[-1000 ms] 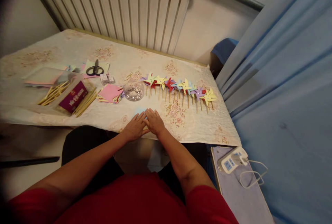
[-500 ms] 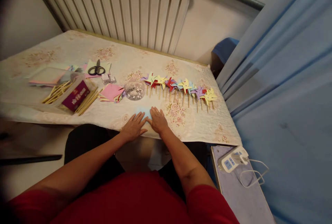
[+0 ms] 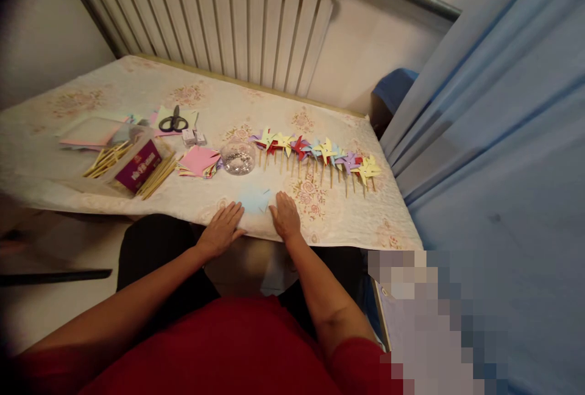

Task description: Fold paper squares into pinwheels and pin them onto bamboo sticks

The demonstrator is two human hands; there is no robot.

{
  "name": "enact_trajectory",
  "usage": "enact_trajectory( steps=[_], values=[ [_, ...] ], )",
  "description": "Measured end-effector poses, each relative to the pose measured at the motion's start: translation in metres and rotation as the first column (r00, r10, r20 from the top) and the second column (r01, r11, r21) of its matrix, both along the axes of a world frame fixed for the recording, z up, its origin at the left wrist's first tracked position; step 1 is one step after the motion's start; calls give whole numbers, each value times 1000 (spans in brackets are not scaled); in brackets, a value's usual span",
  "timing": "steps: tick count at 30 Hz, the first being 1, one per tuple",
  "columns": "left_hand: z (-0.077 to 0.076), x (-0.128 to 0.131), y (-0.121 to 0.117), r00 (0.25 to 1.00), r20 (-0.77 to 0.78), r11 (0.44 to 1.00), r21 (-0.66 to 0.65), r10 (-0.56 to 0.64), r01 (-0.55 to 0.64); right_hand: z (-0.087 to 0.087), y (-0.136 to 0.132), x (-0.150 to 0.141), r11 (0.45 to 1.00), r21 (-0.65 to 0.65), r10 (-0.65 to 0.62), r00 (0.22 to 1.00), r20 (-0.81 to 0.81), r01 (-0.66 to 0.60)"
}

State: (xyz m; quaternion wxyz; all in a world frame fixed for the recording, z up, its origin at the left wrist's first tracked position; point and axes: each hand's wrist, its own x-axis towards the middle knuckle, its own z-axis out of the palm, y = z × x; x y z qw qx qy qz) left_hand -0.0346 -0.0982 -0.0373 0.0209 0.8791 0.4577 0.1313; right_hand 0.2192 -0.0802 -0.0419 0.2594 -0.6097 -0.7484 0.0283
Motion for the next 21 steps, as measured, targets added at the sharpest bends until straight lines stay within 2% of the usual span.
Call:
enact_trajectory(
  steps=[4,6,9,14,18,21],
  values=[
    [1,-9,-1,976,158,988,13,149,-153,-3,-5,-1,1000,-4,-26,999,-22,26],
    [6,-7,3,961,218,983,33,172,-183,-2,-7,-2,1000,10,-16,999,-33,17],
    [15,7,16,960,254,990,47,117,-133,2,-10,-3,997,50,57,997,-45,-54],
    [28,44,50,979,202,1000,10,-1,-1,12,-16,-4,960,46,274,960,49,-277],
    [25,58,72,992,126,999,-48,7,-1,16,-18,-7,944,-23,328,937,123,-328],
    [18,59,75,998,66,998,-55,-3,7,18,-18,-8,941,-67,340,926,164,-333]
  ],
)
